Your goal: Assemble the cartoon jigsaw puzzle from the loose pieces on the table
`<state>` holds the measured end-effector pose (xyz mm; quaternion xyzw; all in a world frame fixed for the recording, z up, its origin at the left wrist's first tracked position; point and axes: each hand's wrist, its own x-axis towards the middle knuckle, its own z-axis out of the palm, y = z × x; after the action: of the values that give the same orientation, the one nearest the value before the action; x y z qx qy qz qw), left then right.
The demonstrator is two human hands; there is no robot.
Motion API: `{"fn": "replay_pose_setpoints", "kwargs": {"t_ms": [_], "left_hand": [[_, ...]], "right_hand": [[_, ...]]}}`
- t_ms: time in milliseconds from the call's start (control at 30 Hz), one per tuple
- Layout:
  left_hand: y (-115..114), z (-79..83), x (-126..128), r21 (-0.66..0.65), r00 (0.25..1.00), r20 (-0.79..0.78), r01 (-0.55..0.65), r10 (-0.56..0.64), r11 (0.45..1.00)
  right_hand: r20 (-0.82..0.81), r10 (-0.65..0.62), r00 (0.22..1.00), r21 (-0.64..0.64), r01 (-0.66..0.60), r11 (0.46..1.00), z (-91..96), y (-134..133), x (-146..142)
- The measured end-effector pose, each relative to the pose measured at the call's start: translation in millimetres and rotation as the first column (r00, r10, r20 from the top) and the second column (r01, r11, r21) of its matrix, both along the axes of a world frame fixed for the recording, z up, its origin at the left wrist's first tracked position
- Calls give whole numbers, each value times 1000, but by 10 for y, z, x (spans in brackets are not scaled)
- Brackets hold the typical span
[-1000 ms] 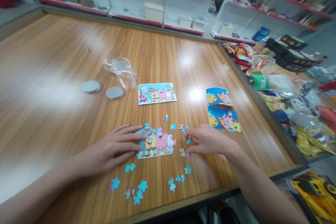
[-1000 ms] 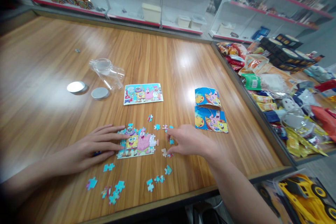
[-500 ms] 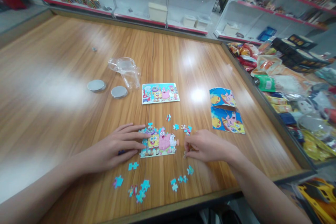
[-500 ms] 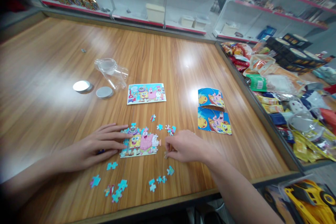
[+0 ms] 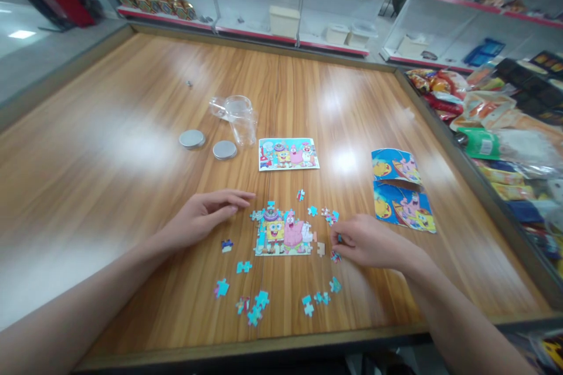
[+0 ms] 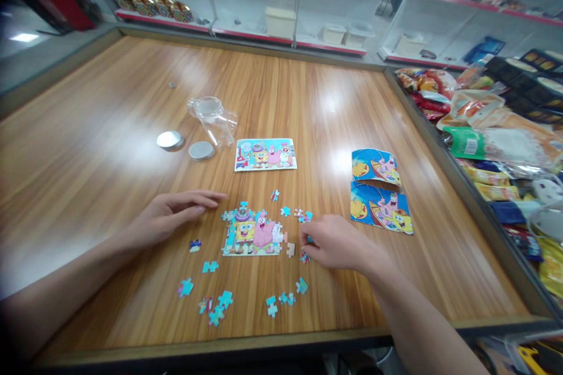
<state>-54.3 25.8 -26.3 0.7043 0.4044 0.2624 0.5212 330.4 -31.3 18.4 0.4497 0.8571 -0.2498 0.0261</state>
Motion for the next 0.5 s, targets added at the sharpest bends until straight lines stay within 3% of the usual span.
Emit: {"fn": "replay_pose_setpoints", "kwargs": {"t_ms": [133,500], "left_hand": [[29,-16,-8,-36,998,37,-57,59,998],[16,-11,39,2,1000,0,-5,5,1000]], "right_hand": [[-23,-23,999,2,23,1000,-5,-12,-21],[13,-31,999,-104,32,994,-51,-75,-198]]}}
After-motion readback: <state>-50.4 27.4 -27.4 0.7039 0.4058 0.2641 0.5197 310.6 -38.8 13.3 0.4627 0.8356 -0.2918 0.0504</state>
